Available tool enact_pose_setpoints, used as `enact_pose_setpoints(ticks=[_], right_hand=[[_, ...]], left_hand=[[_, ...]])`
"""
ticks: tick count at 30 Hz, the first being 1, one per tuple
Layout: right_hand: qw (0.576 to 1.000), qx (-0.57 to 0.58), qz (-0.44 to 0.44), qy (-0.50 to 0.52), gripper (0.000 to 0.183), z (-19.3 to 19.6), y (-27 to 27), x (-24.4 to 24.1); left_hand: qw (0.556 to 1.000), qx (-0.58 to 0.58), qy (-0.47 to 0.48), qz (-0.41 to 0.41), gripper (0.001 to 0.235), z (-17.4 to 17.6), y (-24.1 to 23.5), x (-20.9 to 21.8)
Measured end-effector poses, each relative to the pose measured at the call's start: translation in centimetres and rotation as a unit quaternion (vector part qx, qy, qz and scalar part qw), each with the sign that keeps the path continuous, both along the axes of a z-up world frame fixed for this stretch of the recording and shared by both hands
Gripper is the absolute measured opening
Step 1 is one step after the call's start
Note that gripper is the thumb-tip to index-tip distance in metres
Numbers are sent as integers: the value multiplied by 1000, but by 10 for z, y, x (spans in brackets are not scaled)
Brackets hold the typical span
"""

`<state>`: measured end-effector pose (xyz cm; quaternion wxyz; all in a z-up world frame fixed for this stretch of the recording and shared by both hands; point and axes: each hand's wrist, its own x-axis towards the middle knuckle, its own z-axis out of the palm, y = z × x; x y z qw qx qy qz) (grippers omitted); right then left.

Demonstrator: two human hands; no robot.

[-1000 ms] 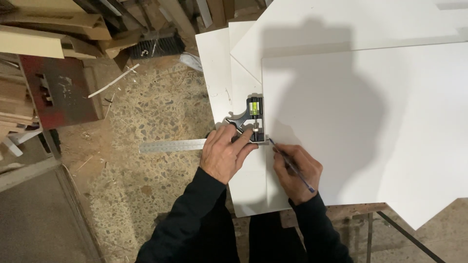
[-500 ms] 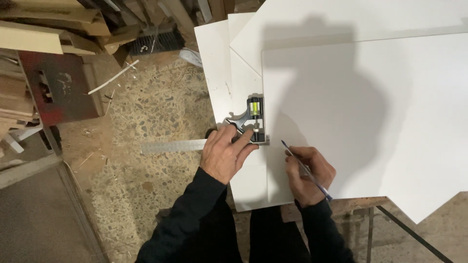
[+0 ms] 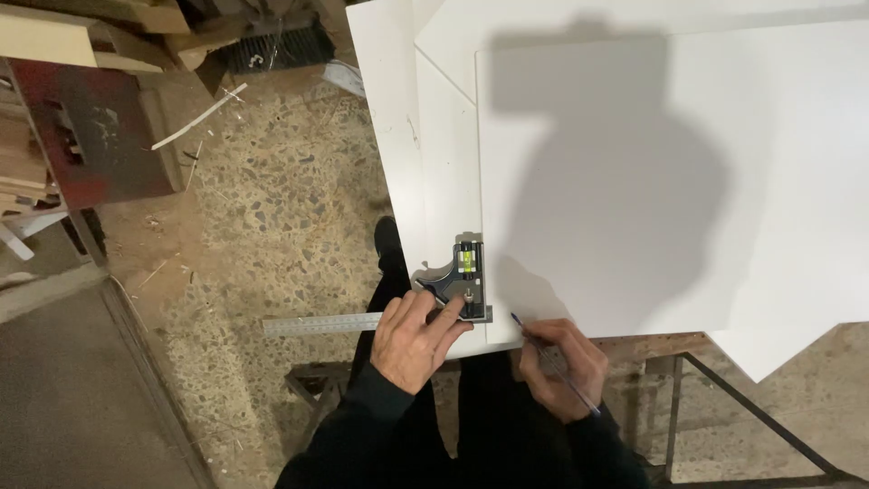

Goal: Measuring and marking dimensions on white wooden panels using a tape measure and a combination square.

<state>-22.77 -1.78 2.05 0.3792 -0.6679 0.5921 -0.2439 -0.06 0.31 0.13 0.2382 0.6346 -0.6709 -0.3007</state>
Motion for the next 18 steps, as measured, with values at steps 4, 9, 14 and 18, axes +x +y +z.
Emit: enact_pose_setpoints(ticks=[4,9,14,18], right_hand=[[1000,3,28,9,20,6,2,0],[996,18,80,-26,20,5,4,-1],[995,10,91,-42,18,1,4,-3],[994,-7,99,-38,19,2,1,-1]], left_hand=[[1000,-8,2,-4,38,2,8,-2],[1000,1,-2,-11,38,2,13,-4],[1000,5,0,-6,38,1,20,-6],[1000,22,1,-11,39,1,21,-7]])
